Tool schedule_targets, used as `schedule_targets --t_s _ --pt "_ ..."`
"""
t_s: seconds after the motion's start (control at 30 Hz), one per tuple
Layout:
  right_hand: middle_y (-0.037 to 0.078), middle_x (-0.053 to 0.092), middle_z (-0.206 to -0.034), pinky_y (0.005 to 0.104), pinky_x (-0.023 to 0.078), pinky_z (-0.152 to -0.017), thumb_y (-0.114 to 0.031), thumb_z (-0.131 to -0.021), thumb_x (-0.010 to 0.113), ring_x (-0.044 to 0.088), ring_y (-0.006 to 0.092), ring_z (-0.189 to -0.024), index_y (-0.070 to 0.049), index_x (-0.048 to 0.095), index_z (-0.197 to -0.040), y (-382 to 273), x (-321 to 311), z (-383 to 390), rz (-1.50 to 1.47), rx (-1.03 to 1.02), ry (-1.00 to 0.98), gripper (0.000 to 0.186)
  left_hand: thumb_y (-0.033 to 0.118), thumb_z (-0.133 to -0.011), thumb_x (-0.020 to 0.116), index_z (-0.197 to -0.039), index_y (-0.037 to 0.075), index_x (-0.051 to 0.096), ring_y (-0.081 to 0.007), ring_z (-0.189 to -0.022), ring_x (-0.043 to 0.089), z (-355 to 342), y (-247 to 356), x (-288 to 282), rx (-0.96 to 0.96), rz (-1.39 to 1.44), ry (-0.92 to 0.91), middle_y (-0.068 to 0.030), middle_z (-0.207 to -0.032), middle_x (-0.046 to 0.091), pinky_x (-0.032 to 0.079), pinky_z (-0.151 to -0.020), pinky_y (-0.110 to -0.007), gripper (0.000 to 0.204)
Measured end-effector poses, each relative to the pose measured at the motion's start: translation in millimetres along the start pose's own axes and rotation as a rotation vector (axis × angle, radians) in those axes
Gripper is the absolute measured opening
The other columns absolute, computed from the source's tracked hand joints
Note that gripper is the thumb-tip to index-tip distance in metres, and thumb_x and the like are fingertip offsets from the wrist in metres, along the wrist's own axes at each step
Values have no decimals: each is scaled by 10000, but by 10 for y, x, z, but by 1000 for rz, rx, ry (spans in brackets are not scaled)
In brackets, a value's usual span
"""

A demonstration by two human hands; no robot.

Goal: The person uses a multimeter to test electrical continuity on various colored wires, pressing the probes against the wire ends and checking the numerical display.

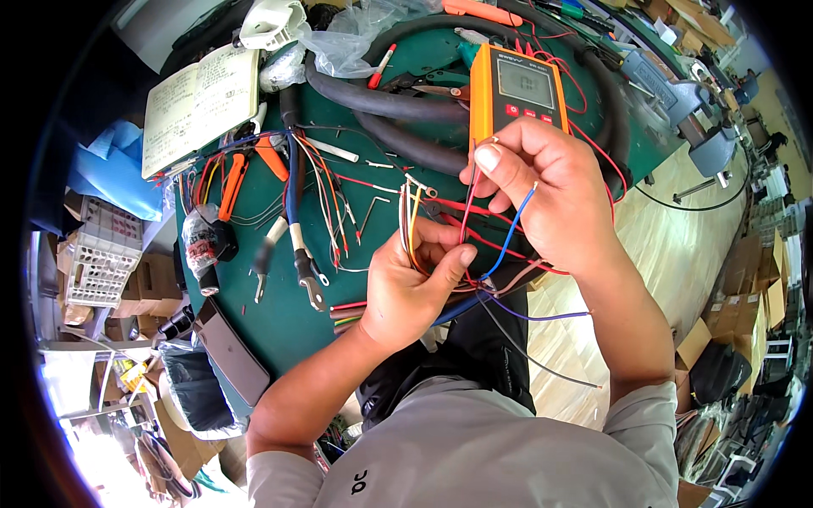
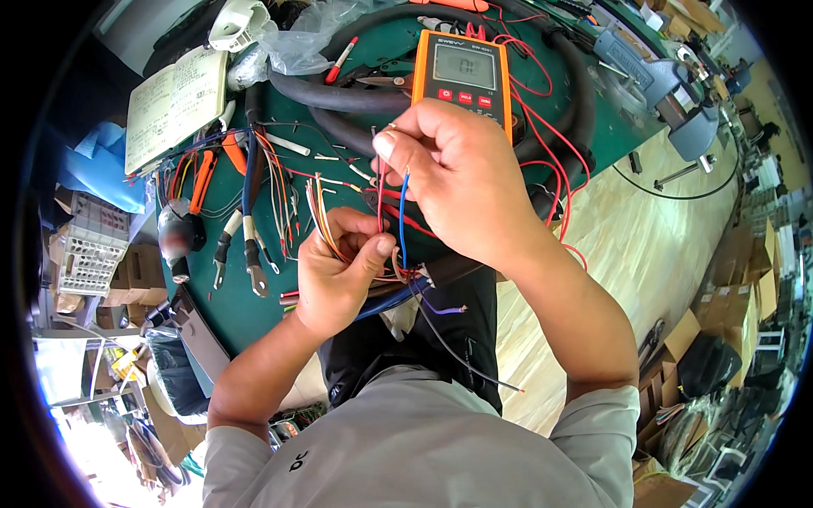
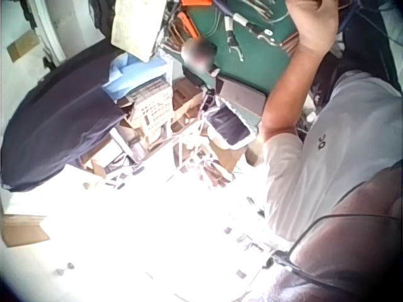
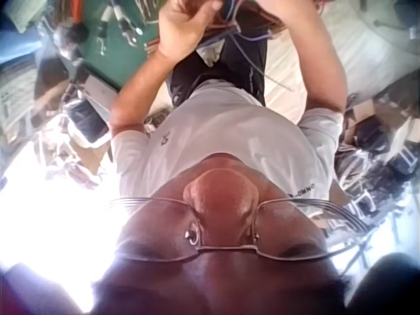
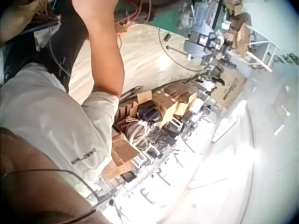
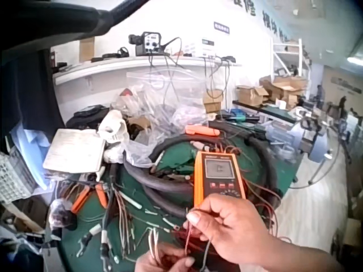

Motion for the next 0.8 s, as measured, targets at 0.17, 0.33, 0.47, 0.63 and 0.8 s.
schedule_targets --t_s 0.17,0.33,0.47,0.63,0.8 --pt "48 656 -740 240 521 -552 -190 -936 599 623 88 -653 3 605 -857 65 -79 -3 -60 1 50 209 10 -885 646 -971 -18 545 -50 -675 579 33 -18 7 -3 -270 24 -30 -776 621 478 -582 -193 136" --pt "64 662 -756 240 525 -555 -195 -954 572 643 108 -662 8 597 -869 86 -155 56 -77 91 60 222 27 -939 533 -965 -3 460 -48 -638 527 85 -23 15 87 -210 -64 -46 -787 576 441 -563 -200 83" --pt "72 663 -766 239 528 -561 -202 -971 545 646 114 -665 7 585 -888 72 -183 133 -152 143 91 228 69 -954 532 -1006 -18 475 -45 -637 492 101 21 32 56 -237 -100 -22 -758 536 412 -560 -201 116" --pt "69 662 -784 230 523 -582 -206 -971 551 635 100 -672 6 588 -936 84 -177 189 -265 88 70 218 233 -1007 470 -979 -6 510 -56 -550 460 74 22 6 117 -151 -106 -11 -656 514 389 -526 -210 244" --pt "56 624 -751 228 474 -556 -174 -943 595 585 81 -632 40 581 -994 36 -38 252 -120 55 -152 220 318 -1024 396 -956 16 478 -69 -542 481 39 17 -24 161 -106 -117 -23 -599 498 408 -532 -222 319"
Point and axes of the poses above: each hand's wrist, its own z-axis away from the middle knuckle, its own x-axis out of the palm, y = z × x, the point moved 2 cm from there along -z, towards the middle knuckle
